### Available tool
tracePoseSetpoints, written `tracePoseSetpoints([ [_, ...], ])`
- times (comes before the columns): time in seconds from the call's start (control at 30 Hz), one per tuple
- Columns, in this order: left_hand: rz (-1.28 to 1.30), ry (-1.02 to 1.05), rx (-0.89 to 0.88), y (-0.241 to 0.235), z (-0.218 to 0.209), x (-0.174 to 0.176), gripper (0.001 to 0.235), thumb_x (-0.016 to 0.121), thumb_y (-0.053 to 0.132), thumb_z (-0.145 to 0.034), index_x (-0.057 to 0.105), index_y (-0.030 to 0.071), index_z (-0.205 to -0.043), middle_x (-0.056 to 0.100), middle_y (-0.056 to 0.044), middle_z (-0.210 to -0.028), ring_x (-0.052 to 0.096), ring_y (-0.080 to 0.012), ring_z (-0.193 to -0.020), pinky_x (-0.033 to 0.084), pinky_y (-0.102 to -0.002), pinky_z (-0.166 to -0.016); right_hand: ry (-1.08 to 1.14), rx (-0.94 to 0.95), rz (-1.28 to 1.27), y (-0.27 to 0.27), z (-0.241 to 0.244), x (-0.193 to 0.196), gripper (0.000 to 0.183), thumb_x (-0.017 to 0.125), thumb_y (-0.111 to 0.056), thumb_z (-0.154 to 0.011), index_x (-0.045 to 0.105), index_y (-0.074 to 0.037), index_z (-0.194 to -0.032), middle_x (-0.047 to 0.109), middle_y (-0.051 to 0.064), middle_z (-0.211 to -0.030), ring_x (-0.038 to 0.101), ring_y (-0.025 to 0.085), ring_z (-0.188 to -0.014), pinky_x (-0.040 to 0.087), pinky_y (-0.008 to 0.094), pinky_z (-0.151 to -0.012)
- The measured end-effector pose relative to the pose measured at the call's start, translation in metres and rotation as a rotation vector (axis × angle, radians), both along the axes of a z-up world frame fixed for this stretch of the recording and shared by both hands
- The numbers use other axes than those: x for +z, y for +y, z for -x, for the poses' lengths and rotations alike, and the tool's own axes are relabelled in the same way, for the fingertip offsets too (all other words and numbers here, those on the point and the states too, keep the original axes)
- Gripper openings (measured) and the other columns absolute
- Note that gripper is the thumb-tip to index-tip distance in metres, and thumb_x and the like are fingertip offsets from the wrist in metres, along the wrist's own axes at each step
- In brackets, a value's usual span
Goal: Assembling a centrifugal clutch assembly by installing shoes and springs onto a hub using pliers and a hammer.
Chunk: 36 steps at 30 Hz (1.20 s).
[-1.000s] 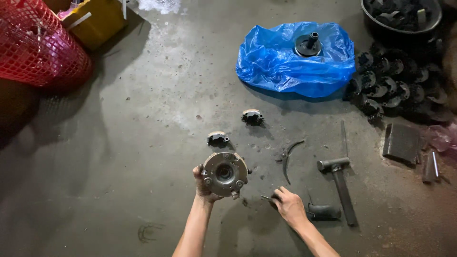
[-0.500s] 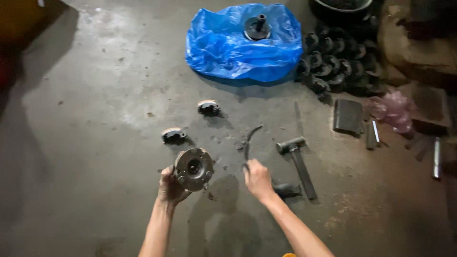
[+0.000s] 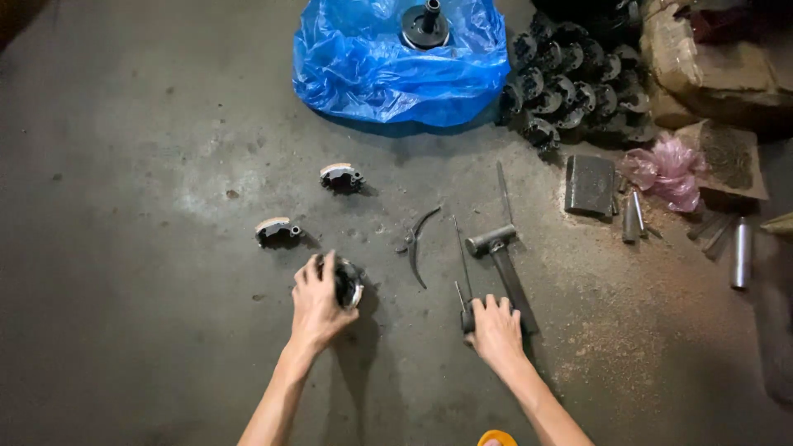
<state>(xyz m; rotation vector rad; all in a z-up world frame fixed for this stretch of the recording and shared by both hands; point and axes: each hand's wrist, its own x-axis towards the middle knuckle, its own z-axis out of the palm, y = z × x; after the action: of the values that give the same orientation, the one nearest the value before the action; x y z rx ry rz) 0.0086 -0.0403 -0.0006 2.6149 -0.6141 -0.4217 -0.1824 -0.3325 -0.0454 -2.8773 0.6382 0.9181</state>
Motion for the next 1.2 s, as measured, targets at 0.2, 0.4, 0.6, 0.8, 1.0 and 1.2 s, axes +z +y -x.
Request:
tracePoseSetpoints([
  [0.2,-0.341,0.021,-0.132,-0.016,0.000,-0.013,0.125,0.095,0.046,-0.059,0.030,0.010,-0.160,0.039,-0.023,-0.153,0.043,-0.0424,-0.139,0.050,-0.066,-0.097,0.082,-0.056,-0.483,0.001,-0.003,0.040,0.065,0.082,-0.035,-0.086,0.062,0.000,-0.136,0.061,0.031,-0.139,0.053,0.046,-0.138,0.043,0.059,-0.111],
  [0.4,-0.236,0.155,-0.097,-0.026,-0.014,-0.019,0.122,0.104,0.037,-0.059,0.033,0.009,-0.154,0.038,-0.024,-0.145,0.042,-0.0438,-0.129,0.045,-0.070,-0.101,-0.449,-0.636,-1.221,0.041,-0.026,0.048,0.057,0.051,-0.013,-0.091,0.058,-0.008,-0.148,0.063,0.003,-0.074,0.050,0.011,-0.053,0.040,0.024,-0.043],
  [0.6,0.636,-0.035,0.105,-0.014,0.013,0.009,0.110,0.091,0.024,-0.055,0.039,0.006,-0.150,0.041,-0.029,-0.136,0.047,-0.0550,-0.124,0.044,-0.066,-0.102,-0.852,-0.499,-1.027,0.087,-0.068,0.104,0.023,0.067,-0.006,-0.089,0.081,-0.011,-0.107,0.069,0.011,-0.052,0.071,0.017,-0.049,0.058,0.028,-0.053],
  [0.8,0.716,-0.139,0.028,-0.012,0.017,0.013,0.116,0.097,0.026,-0.050,0.042,0.007,-0.150,0.042,-0.027,-0.138,0.046,-0.0502,-0.125,0.040,-0.060,-0.109,-0.869,-0.429,-1.033,0.095,-0.084,0.136,0.022,0.066,-0.001,-0.087,0.081,-0.005,-0.102,0.069,0.014,-0.052,0.071,0.020,-0.044,0.058,0.031,-0.047],
  [1.0,0.674,-0.092,0.004,-0.007,0.019,0.034,0.112,0.093,0.023,-0.055,0.040,0.007,-0.152,0.040,-0.026,-0.141,0.044,-0.0496,-0.128,0.039,-0.059,-0.110,-0.813,-0.394,-1.032,0.098,-0.085,0.152,0.019,0.068,-0.003,-0.086,0.081,-0.002,-0.101,0.069,0.015,-0.049,0.070,0.020,-0.042,0.057,0.031,-0.043],
  [1.2,0.443,-0.138,-0.246,-0.002,0.012,0.043,0.113,0.093,0.022,-0.054,0.039,0.007,-0.152,0.038,-0.027,-0.143,0.040,-0.0477,-0.132,0.039,-0.057,-0.109,-0.527,-0.182,-0.945,0.076,-0.105,0.169,0.016,0.067,-0.003,-0.086,0.077,0.004,-0.096,0.067,0.022,-0.057,0.065,0.023,-0.046,0.056,0.041,-0.049],
])
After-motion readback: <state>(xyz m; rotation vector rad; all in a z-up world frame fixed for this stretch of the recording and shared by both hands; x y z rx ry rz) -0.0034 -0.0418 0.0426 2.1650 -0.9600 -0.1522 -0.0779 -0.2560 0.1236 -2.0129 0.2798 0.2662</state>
